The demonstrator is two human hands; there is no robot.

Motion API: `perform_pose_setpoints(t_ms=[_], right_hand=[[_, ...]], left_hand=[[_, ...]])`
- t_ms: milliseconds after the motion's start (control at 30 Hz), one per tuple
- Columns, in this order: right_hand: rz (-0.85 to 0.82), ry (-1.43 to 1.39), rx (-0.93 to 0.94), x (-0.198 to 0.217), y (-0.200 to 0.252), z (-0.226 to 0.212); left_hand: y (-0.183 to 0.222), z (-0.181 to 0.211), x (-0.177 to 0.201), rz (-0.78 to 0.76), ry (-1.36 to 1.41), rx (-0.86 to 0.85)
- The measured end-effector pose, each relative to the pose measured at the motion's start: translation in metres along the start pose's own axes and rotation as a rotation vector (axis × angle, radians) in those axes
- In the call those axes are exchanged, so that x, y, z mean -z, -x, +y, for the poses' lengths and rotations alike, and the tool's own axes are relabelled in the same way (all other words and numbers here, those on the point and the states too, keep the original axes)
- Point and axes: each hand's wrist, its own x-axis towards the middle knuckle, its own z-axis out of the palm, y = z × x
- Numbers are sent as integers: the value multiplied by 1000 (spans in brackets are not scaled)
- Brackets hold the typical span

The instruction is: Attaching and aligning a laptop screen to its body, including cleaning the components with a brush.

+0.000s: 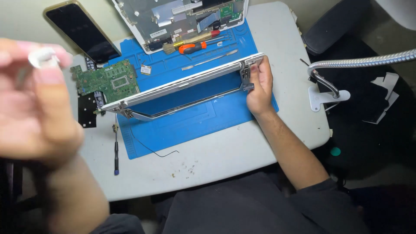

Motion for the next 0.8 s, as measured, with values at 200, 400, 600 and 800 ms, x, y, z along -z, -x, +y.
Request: perform_pose_setpoints(t_ms=[200, 400, 600, 800], right_hand=[[-113, -161, 20, 7, 20, -13], [-84, -82, 77, 21, 39, -1], [-22, -54, -65, 13, 18, 8], [4, 65, -52, -14, -14, -15]], left_hand=[[-45, -74, -23, -416, -99, -130], [-32, -111, -105, -715, 49, 172], [-68, -57, -80, -700, 141, -75], [-61, -26, -17, -573, -76, -178]])
